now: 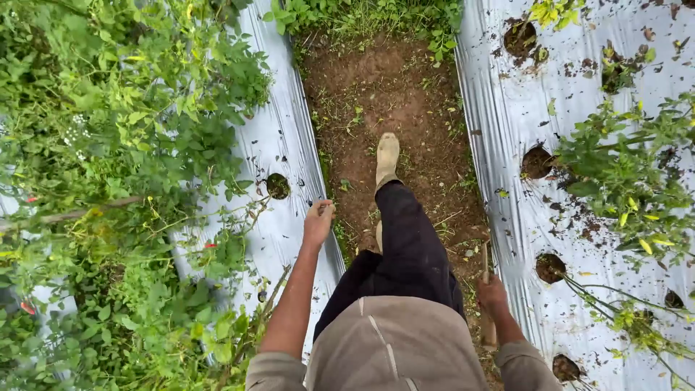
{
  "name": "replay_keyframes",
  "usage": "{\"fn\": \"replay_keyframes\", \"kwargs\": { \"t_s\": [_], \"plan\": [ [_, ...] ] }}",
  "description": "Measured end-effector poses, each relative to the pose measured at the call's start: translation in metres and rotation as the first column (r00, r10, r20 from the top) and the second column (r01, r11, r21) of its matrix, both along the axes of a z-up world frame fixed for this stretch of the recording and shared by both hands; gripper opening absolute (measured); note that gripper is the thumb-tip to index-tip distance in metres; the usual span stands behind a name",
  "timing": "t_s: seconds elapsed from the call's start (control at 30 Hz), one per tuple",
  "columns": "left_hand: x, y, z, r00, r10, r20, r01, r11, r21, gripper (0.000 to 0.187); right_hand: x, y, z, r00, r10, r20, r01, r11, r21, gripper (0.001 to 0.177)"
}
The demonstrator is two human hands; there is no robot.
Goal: Removing weeds from a garden path using a hand hoe and manual pulling.
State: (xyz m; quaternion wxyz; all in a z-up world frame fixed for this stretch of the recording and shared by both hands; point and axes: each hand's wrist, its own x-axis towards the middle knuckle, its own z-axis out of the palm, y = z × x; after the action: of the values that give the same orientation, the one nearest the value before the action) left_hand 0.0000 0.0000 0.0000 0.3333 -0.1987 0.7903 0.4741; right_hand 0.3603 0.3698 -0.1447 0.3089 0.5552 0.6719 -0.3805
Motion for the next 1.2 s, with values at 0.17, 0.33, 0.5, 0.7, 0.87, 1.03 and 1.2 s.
{"fn": "replay_keyframes", "kwargs": {
  "t_s": [0.17,0.33,0.5,0.7,0.87,1.03,1.2],
  "plan": [
    [-0.088,0.054,-0.009,0.995,-0.083,0.056,0.08,0.995,0.067,0.039,-0.087,0.03,-0.024,0.993,-0.121,-0.011,0.121,0.992,-0.027,0.047],
    [-0.178,0.105,-0.077,0.955,-0.237,0.18,0.235,0.971,0.034,0.037,-0.246,0.07,0.001,0.984,-0.131,-0.12,0.128,0.991,-0.032,0.059],
    [-0.282,0.176,-0.169,0.864,-0.429,0.265,0.454,0.89,-0.038,0.039,-0.398,0.142,-0.068,0.986,-0.096,-0.137,0.084,0.993,-0.086,0.039],
    [-0.385,0.304,-0.264,0.764,-0.629,0.142,0.608,0.776,0.168,0.043,-0.579,0.194,-0.089,0.966,0.039,-0.256,-0.033,0.999,0.026,0.038],
    [-0.426,0.386,-0.342,0.522,-0.832,0.19,0.848,0.531,-0.004,0.05,-0.643,0.23,-0.203,0.937,-0.088,-0.34,0.112,0.992,0.052,0.029],
    [-0.435,0.437,-0.507,0.253,-0.962,0.105,0.964,0.259,0.05,0.06,-0.689,0.245,-0.31,0.852,-0.152,-0.501,0.245,0.961,0.126,0.016],
    [-0.438,0.492,-0.629,-0.132,-0.949,-0.286,0.958,-0.048,-0.282,0.053,-0.722,0.253,-0.402,0.584,-0.149,-0.798,0.387,0.915,0.113,0.007]
  ]
}}
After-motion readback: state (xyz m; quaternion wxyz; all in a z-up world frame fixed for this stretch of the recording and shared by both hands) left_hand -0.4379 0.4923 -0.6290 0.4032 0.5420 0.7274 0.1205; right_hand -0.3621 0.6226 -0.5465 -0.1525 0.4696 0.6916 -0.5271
